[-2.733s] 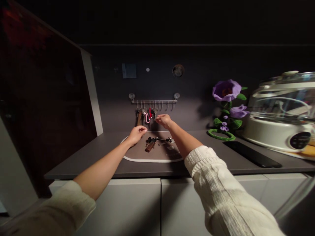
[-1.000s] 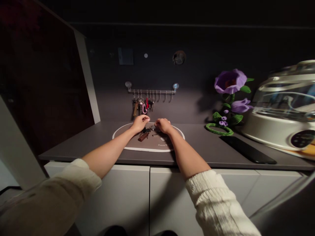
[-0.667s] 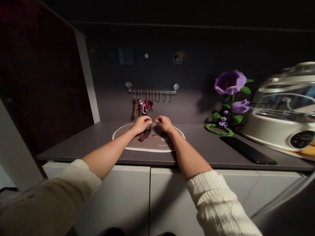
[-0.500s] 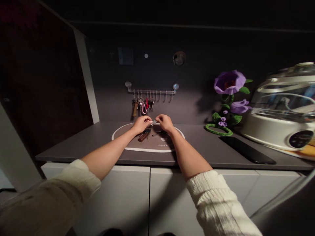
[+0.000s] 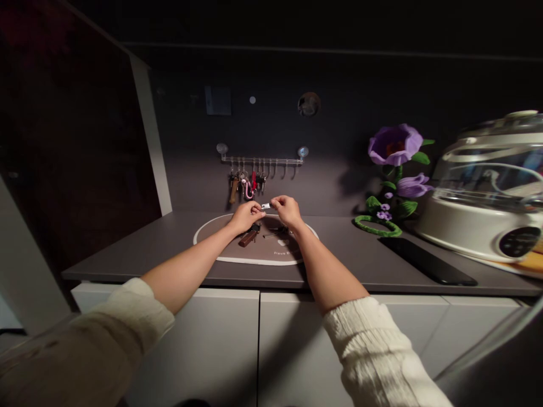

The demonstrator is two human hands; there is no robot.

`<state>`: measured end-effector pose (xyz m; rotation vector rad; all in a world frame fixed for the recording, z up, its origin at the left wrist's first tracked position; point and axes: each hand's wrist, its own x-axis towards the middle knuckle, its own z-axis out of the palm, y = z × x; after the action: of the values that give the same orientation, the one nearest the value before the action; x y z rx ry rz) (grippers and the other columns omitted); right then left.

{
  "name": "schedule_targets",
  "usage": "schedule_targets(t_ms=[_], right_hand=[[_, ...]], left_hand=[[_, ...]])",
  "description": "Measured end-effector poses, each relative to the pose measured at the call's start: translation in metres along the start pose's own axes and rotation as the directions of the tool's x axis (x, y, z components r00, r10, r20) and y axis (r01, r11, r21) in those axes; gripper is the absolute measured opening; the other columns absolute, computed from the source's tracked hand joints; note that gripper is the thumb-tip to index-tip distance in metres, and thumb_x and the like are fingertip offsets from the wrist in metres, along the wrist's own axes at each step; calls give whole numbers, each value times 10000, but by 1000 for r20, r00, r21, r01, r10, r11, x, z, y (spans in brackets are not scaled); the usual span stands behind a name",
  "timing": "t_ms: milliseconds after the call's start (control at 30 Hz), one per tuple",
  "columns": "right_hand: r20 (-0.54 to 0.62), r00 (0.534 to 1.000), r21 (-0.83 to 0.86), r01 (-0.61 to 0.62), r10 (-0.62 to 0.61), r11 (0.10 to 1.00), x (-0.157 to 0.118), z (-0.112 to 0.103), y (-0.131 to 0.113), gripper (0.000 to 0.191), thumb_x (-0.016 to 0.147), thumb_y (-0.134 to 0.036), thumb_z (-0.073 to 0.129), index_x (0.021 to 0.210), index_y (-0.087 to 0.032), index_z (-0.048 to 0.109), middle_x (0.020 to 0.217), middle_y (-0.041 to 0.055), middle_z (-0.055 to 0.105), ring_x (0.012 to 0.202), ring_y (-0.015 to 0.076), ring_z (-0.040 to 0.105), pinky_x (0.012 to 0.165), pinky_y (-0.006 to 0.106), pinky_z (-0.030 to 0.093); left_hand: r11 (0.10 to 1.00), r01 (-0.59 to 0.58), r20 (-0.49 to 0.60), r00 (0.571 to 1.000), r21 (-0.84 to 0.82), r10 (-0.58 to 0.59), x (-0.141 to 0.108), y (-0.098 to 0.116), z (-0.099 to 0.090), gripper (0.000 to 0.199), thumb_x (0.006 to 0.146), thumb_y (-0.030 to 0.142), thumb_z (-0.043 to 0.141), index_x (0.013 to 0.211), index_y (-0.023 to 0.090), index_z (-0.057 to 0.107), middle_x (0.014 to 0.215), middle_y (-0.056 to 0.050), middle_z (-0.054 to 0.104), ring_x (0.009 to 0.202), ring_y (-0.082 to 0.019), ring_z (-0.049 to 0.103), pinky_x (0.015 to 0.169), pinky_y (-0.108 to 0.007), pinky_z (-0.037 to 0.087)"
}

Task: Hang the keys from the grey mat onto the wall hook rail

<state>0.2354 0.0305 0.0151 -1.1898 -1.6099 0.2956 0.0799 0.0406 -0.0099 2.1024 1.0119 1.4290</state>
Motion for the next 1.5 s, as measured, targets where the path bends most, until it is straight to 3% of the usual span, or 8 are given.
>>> schedule_targets(t_ms=[333, 500, 600, 700, 867, 1167, 1333, 1500], right_hand=[[-28, 998, 41, -52, 53, 998, -1, -2, -3, 222, 723, -316, 514, 775, -130, 622, 681, 37, 629, 604, 100, 519, 600, 212, 392], [2, 995, 56, -100, 100, 993, -1, 1, 0, 186, 726, -294, 512, 759, -134, 599, 651, 27, 607, 581, 97, 509, 599, 212, 388], [87, 989, 72, -122, 116, 990, -4, 3, -1, 131, 726, -249, 508, 740, -137, 575, 641, 16, 591, 572, 88, 502, 600, 205, 390], [167, 981, 68, -108, 96, 992, -8, 5, -4, 108, 738, -237, 498, 756, -145, 551, 643, 8, 585, 582, 86, 507, 623, 207, 396], [196, 979, 22, -67, 62, 997, -11, 7, -8, 137, 710, -236, 536, 815, -151, 554, 737, 12, 604, 651, 93, 515, 680, 221, 397], [245, 969, 235, -16, -43, 972, -13, 7, -17, 150, 680, -282, 556, 751, -150, 568, 771, 10, 605, 742, 108, 538, 801, 258, 388], [200, 978, 198, 22, -62, 980, -10, 10, -9, 200, 669, -345, 568, 707, -149, 572, 718, 12, 598, 685, 114, 522, 717, 253, 397], [150, 985, 159, 65, -89, 985, -9, 9, -5, 216, 671, -365, 562, 681, -148, 557, 667, -3, 570, 637, 107, 485, 654, 240, 380]], left_hand=[[996, -48, -27, 998, 76, 50, 2, 0, -4, 54, 714, 165, 534, 701, 153, 586, 686, -8, 612, 652, -114, 542, 658, -234, 419], [993, 52, -42, 997, -102, -57, 4, 3, -4, 81, 738, 129, 489, 683, 143, 547, 663, -14, 607, 643, -112, 560, 661, -245, 438], [967, 135, -33, 989, -216, -146, 5, 6, -4, 104, 758, 110, 449, 691, 138, 524, 660, -15, 595, 612, -96, 555, 638, -240, 451], [962, 139, -63, 985, -233, -158, 5, 7, -4, 103, 768, 119, 444, 701, 140, 520, 650, -4, 576, 596, -85, 537, 619, -225, 450], [986, 70, -97, 992, -152, -85, 5, 7, -5, 104, 772, 151, 452, 721, 144, 541, 646, 1, 568, 616, -98, 528, 607, -219, 432], [987, -115, -125, 984, 113, 129, 2, 14, -9, 142, 778, 130, 445, 754, 138, 585, 764, -29, 611, 726, -118, 533, 699, -230, 410], [958, -150, -112, 977, 244, 182, 1, 17, -10, 167, 797, 160, 441, 798, 155, 608, 829, -47, 616, 797, -140, 538, 752, -255, 415], [946, -178, -103, 972, 271, 212, -1, 20, -8, 178, 811, 174, 436, 845, 163, 610, 872, -53, 618, 832, -145, 547, 780, -262, 418]])
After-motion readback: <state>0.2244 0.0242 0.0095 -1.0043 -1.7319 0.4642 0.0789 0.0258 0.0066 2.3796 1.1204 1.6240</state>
